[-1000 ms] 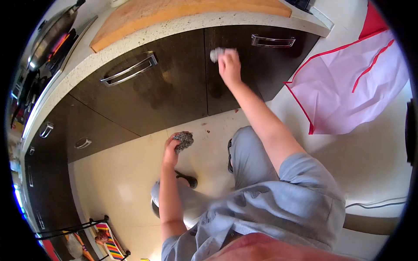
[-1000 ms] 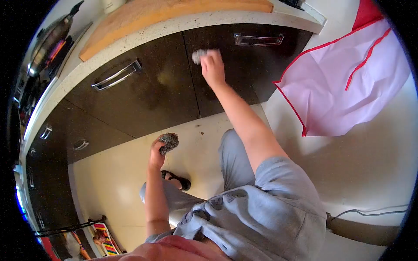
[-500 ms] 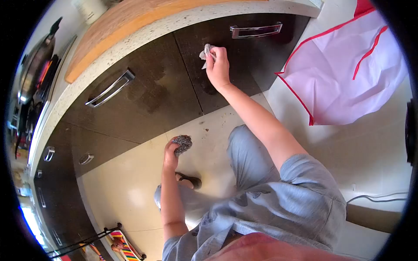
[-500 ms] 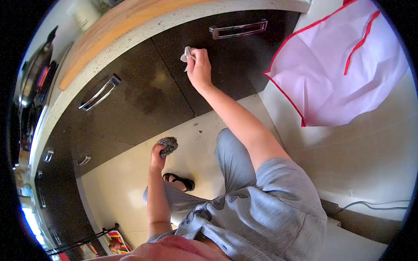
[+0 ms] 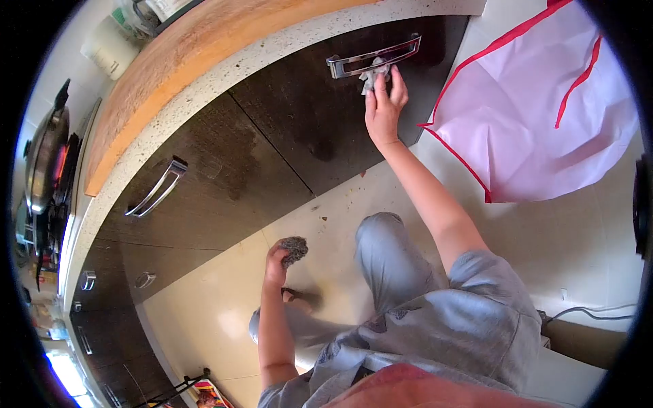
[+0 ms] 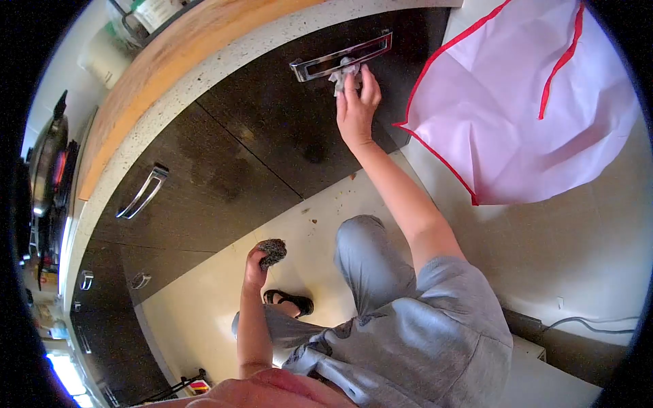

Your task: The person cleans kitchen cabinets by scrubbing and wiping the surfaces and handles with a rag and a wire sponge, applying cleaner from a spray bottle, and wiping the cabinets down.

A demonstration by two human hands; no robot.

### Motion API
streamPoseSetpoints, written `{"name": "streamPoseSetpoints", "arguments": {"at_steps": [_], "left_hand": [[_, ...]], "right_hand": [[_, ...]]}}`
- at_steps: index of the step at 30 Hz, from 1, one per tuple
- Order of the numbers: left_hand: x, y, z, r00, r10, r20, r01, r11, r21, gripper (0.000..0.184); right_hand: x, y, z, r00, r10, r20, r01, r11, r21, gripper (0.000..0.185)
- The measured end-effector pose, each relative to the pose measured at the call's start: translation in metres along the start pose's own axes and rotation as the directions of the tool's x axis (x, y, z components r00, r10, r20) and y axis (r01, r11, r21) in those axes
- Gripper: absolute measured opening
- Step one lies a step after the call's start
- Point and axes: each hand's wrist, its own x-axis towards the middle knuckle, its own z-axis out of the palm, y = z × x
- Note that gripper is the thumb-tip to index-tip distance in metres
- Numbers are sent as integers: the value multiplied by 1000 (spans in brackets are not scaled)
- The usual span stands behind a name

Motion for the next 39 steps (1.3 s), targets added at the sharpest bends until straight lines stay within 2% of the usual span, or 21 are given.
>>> {"name": "streamPoseSetpoints", "arguments": {"at_steps": [3, 4, 6, 7, 8, 10, 11, 12, 14, 15, 16, 18, 19, 20, 23, 26, 30, 34, 35, 36, 39], "left_hand": [[4, -5, 2, 998, -62, -13, 63, 995, 83, 44], [4, -7, 2, 996, -89, -24, 91, 989, 119, 44], [7, -6, 3, 994, -103, -40, 108, 981, 158, 44], [8, -7, 5, 995, -95, -43, 101, 982, 162, 43], [7, -8, 6, 995, -90, -46, 96, 982, 164, 43], [8, -13, 2, 996, -90, -19, 92, 982, 165, 42], [10, -12, 5, 995, -102, -22, 104, 977, 187, 42], [11, -11, 8, 994, -111, -25, 114, 971, 209, 41], [13, -15, 7, 993, -119, -26, 122, 966, 226, 41], [14, -15, 7, 993, -116, -28, 119, 965, 234, 41], [18, -13, 8, 995, -99, -18, 100, 969, 226, 40], [13, -13, 10, 995, -97, -4, 96, 973, 208, 40], [9, -14, 10, 992, -123, -17, 124, 969, 215, 40], [9, -13, 10, 990, -139, -23, 141, 965, 223, 40], [13, -16, 9, 984, -174, -25, 175, 957, 231, 40], [20, -22, 3, 992, -130, 3, 126, 968, 215, 40], [13, -17, 15, 986, -166, -15, 164, 955, 248, 37], [14, -13, 17, 985, -172, 0, 162, 926, 340, 36], [16, -16, 14, 988, -155, 7, 144, 936, 322, 36], [17, -17, 13, 990, -143, 11, 133, 943, 305, 36], [16, -18, 12, 988, -153, 10, 143, 943, 300, 36]], "right_hand": [[-1, -6, 2, 981, -16, 195, 15, 1000, 10, 63], [-1, -5, 4, 976, -44, 215, 42, 999, 9, 63], [16, 2, 6, 968, 41, 250, -26, 998, -60, 62], [32, 8, 7, 986, 73, 150, -58, 993, -98, 60], [45, 13, 3, 970, 175, 167, -146, 974, -171, 58], [43, 6, 18, 988, 148, -31, -146, 988, 57, 58], [42, -2, 23, 981, 185, -58, -175, 975, 136, 60], [30, -10, 30, 982, 191, 6, -190, 979, 77, 64], [-3, -28, 22, 964, 8, 265, -36, 994, 100, 67], [-8, -22, 21, 953, -16, 304, 9, 1000, 22, 69], [4, -18, 15, 943, 37, 331, 19, 986, -163, 67], [36, -12, 14, 970, 227, 84, -224, 974, -36, 63], [44, -14, 20, 971, 234, 37, -232, 971, -60, 61], [44, -23, 25, 965, 259, -29, -256, 963, 83, 63], [12, -18, 21, 983, -9, 184, 15, 999, -30, 60], [22, 2, 10, 982, -3, 190, 54, 963, -263, 57], [21, -30, 30, 984, 176, 43, -178, 983, 52, 52], [-5, 7, 9, 956, 60, 285, 0, 978, -208, 55], [-15, 18, 7, 950, 158, 268, -81, 957, -277, 55], [-16, 22, 5, 953, 249, 173, -190, 936, -297, 53], [-18, 30, 8, 950, 307, 64, -295, 944, -144, 51]]}}
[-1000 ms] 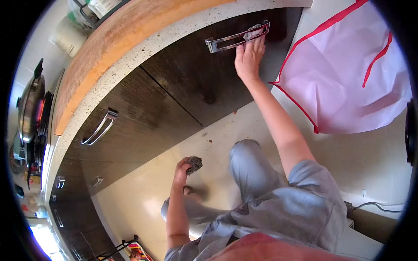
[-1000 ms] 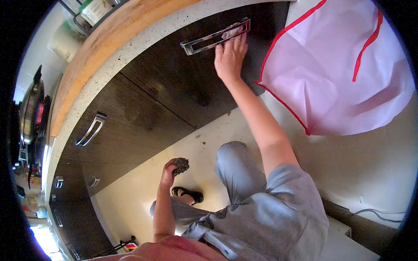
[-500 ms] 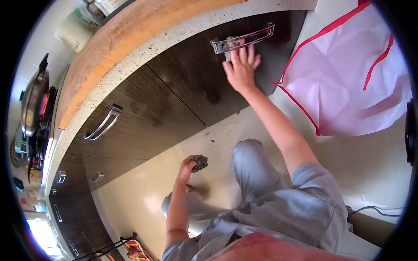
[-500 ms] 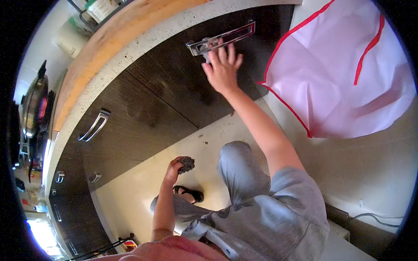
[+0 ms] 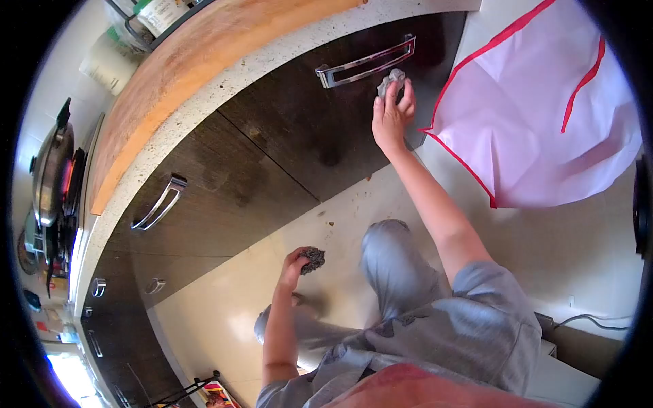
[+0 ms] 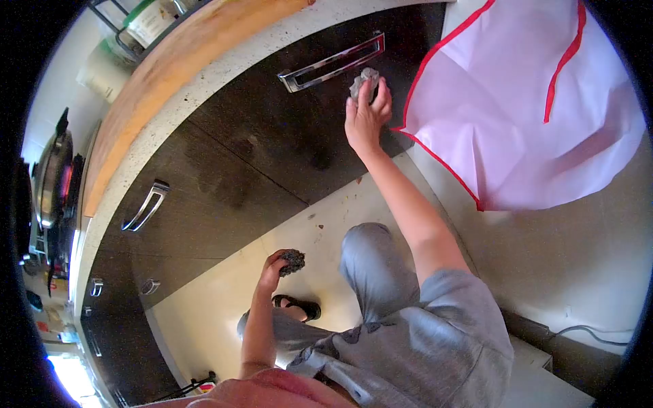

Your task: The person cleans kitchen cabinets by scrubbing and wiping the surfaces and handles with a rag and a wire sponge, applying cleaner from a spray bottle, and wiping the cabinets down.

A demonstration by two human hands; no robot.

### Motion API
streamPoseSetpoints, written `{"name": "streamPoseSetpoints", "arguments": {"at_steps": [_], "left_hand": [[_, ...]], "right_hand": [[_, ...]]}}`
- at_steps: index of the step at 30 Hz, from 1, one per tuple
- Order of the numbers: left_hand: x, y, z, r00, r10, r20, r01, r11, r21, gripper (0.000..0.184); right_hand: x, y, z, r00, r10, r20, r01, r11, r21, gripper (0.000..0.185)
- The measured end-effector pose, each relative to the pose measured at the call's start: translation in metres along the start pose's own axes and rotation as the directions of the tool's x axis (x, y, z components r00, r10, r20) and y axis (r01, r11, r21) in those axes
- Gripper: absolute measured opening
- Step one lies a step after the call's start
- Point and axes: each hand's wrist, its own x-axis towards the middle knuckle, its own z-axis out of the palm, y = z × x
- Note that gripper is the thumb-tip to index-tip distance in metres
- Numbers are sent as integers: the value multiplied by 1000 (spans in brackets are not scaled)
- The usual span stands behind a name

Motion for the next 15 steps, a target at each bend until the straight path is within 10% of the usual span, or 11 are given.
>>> {"name": "streamPoseSetpoints", "arguments": {"at_steps": [15], "left_hand": [[7, -4, 7, 998, -60, 16, 58, 994, 91, 32]], "right_hand": [[46, -7, -3, 981, -162, -110, 170, 983, 67, 47]]}}
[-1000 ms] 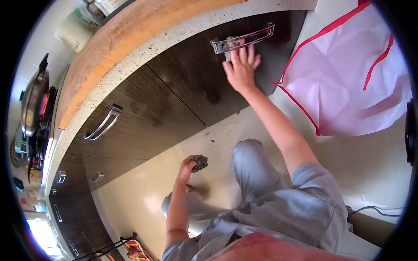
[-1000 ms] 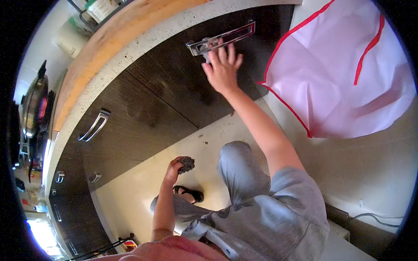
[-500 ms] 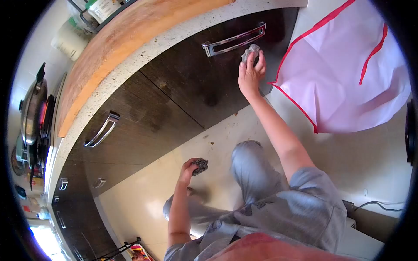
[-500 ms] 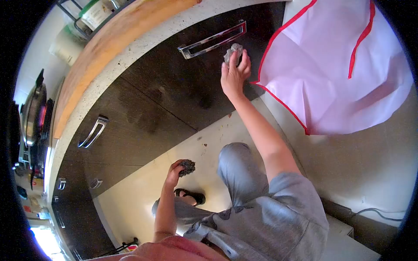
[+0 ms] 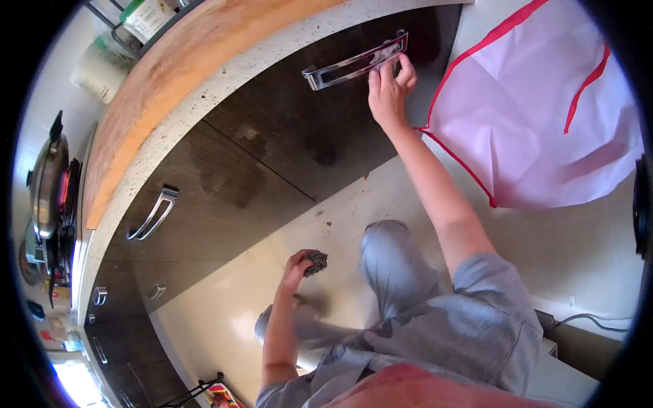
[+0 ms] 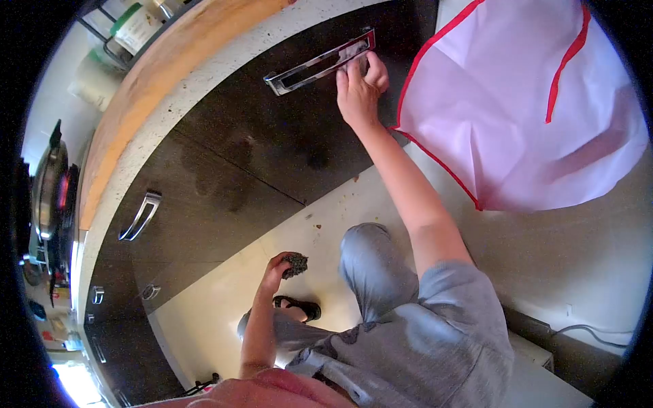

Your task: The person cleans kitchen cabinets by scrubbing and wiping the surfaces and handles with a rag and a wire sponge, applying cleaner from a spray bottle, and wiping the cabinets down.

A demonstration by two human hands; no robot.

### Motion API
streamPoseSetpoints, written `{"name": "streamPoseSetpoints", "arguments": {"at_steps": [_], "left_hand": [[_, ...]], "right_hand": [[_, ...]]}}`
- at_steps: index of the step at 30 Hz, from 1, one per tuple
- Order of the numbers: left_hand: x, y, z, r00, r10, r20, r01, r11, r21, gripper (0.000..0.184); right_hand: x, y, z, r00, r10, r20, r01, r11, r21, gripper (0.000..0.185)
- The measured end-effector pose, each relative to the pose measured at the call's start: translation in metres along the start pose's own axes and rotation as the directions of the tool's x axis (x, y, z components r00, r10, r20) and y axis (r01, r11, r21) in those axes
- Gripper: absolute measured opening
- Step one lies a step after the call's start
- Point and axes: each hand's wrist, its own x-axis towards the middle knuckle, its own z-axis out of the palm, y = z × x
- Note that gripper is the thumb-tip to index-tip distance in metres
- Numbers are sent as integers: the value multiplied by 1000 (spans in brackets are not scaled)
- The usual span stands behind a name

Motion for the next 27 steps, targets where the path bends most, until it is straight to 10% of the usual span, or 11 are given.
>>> {"name": "streamPoseSetpoints", "arguments": {"at_steps": [5, 8, 11, 15, 18, 23, 27], "left_hand": [[5, 3, -2, 999, -31, -17, 32, 998, 49, 33], [13, 1, -4, 1000, 21, -6, -21, 1000, -5, 32], [14, -9, 0, 998, 40, 39, -40, 999, 14, 31], [12, 1, 4, 998, -43, 33, 41, 997, 68, 31], [14, 7, 5, 1000, -19, 19, 19, 999, 27, 31], [14, 0, 7, 999, 17, 32, -17, 1000, 4, 32], [15, -3, 10, 998, -4, 59, 3, 1000, 20, 31]], "right_hand": [[-23, 42, -4, 992, -105, 64, 111, 989, -101, 46], [-3, 89, 4, 987, 108, -120, -126, 980, -155, 45], [81, 91, 0, 796, 605, 12, -500, 647, 576, 57], [104, 37, -20, 996, 86, -19, -70, 905, 419, 61], [53, 72, -13, 983, 15, 182, -77, 938, 339, 61], [132, 64, -23, 814, 577, 70, -507, 645, 571, 62], [106, 61, -13, 999, -3, -51, 16, 969, 248, 57]]}}
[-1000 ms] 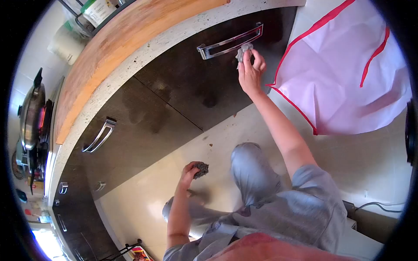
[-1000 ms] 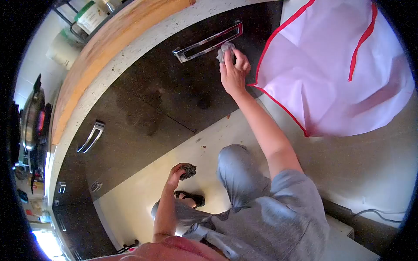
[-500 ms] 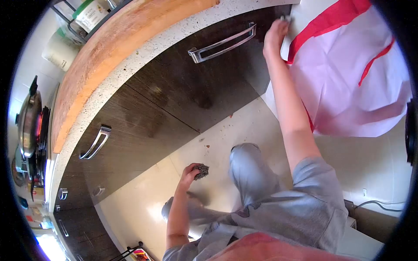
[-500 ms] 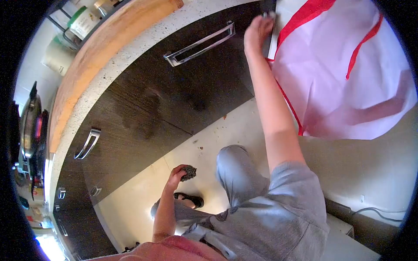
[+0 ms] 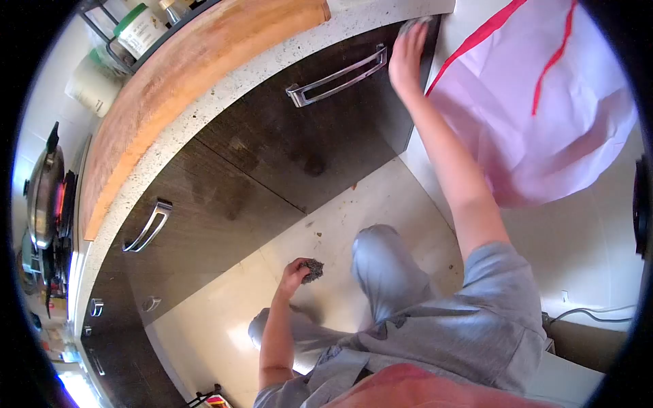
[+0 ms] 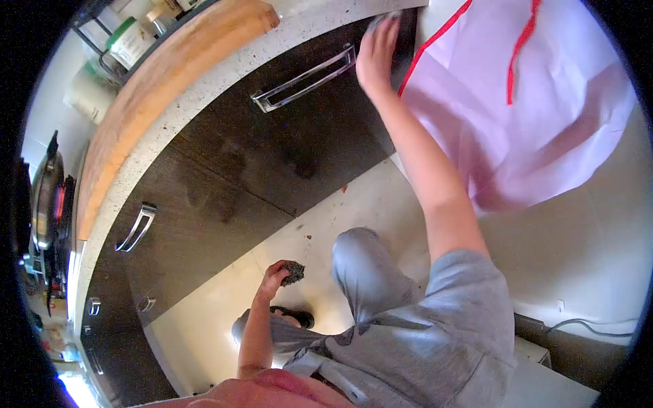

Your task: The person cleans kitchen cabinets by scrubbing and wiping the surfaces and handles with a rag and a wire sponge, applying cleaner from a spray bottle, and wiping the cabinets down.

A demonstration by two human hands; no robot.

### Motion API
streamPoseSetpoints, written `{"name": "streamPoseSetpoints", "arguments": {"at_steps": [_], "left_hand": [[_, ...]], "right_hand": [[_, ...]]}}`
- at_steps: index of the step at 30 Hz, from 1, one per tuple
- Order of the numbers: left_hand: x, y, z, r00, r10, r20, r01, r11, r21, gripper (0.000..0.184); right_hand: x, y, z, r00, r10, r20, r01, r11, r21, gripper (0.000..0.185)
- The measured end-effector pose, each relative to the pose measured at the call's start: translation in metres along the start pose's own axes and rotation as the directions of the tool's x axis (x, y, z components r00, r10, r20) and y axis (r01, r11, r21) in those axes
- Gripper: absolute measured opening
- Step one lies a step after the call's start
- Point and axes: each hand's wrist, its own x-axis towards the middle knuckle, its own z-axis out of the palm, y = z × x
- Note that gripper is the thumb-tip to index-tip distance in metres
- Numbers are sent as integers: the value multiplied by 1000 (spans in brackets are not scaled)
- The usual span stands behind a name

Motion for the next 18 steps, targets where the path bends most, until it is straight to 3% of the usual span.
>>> {"name": "streamPoseSetpoints", "arguments": {"at_steps": [1, 3, 4, 5, 7, 9, 10, 11, 13, 15, 16, 17, 18], "left_hand": [[-1, 2, 1, 1000, 8, 1, -8, 1000, 10, 31], [-1, 0, 3, 998, 55, -9, -55, 998, 15, 31], [2, -1, 1, 996, 92, -17, -92, 996, 20, 31], [-3, -5, -1, 994, 107, -23, -107, 994, 27, 31], [-4, -5, 1, 997, 75, -17, -74, 996, 56, 32], [-11, 3, 4, 999, 31, -16, -28, 989, 147, 32], [-5, -16, -2, 991, 130, -21, -124, 975, 186, 33], [-6, -16, -1, 991, 130, -29, -124, 980, 159, 33], [-11, -10, -1, 992, 117, -46, -111, 988, 111, 32], [-19, -6, -4, 996, 74, -50, -67, 990, 122, 34], [-27, 1, -4, 995, 78, -62, -68, 987, 143, 34], [-33, 6, -4, 993, 86, -76, -73, 984, 161, 35], [-40, 6, -5, 992, 105, -68, -99, 990, 97, 36]], "right_hand": [[-22, -1, -11, 990, 25, 137, -26, 1000, 3, 54], [-50, 45, -10, 988, 48, 149, -35, 995, -91, 55], [-56, 66, -4, 928, 362, 83, -367, 929, 50, 55], [-66, 80, -1, 750, 658, 68, -657, 729, 191, 55], [-84, 69, -4, 616, 768, 175, -786, 583, 207, 57], [-116, 29, 21, 627, 770, 119, -779, 613, 134, 59], [-135, 6, 36, 794, 593, 135, -602, 798, 38, 60], [-159, -20, 45, 908, 382, 174, -379, 924, -50, 61], [-181, -113, 29, 900, 96, 426, -128, 991, 48, 61], [-197, -128, 29, 760, 108, 641, -9, 988, -155, 61], [-194, -122, 29, 828, 89, 553, 114, 940, -321, 54], [-180, -107, 32, 891, 123, 437, -38, 980, -197, 44], [-164, -87, 32, 980, 113, 162, -122, 991, 48, 35]]}}
